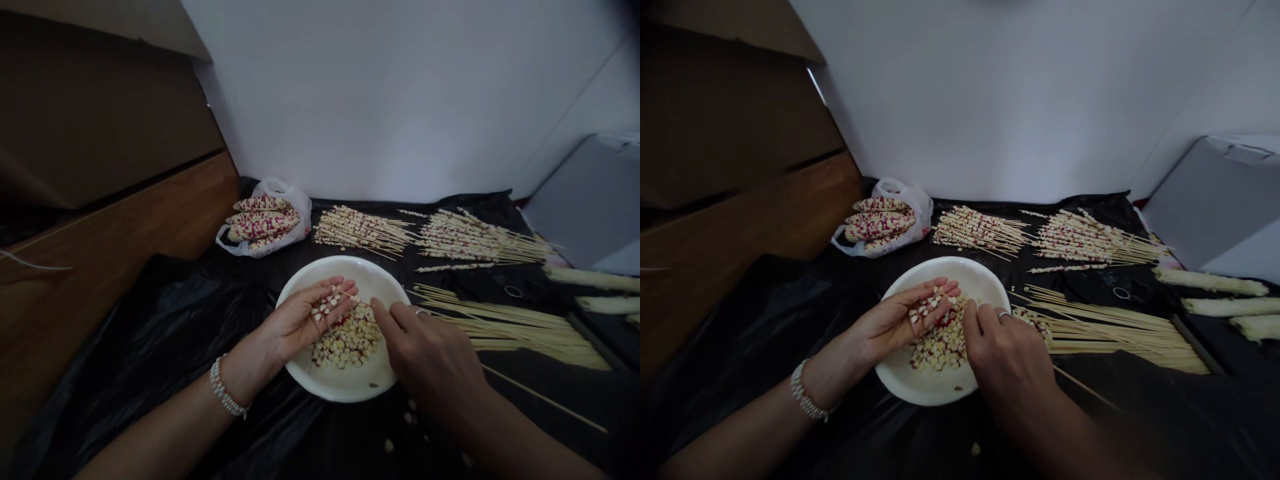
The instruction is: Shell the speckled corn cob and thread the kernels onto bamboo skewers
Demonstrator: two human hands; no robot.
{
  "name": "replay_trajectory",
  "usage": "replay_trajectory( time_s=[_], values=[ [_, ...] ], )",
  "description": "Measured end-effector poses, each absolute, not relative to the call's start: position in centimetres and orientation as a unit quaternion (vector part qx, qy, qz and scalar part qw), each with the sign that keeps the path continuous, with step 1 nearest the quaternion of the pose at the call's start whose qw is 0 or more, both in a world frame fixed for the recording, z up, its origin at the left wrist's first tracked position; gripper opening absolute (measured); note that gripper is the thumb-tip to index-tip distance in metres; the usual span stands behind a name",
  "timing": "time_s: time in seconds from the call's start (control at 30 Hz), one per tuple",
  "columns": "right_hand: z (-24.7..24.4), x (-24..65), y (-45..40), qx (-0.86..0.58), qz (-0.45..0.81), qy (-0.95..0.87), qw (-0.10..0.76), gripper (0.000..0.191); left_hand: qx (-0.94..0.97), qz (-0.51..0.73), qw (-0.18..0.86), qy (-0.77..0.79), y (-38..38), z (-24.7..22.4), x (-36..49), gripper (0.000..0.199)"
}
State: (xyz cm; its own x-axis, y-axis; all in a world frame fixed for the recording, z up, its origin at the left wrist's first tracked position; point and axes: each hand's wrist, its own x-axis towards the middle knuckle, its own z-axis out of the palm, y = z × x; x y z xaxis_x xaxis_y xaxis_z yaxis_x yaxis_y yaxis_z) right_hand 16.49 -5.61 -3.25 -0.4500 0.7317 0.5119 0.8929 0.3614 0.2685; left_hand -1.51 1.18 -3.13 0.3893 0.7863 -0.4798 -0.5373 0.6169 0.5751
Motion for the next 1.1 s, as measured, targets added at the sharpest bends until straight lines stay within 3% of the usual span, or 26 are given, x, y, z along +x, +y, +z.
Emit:
replay_trajectory(
  time_s=[1.1],
  values=[
    [-3.0,15.7,-6.5,-0.503,-0.291,-0.803,0.134,0.039,0.229,0.433,0.769,0.412,0.2,-3.0,-0.3,0.028]
  ],
)
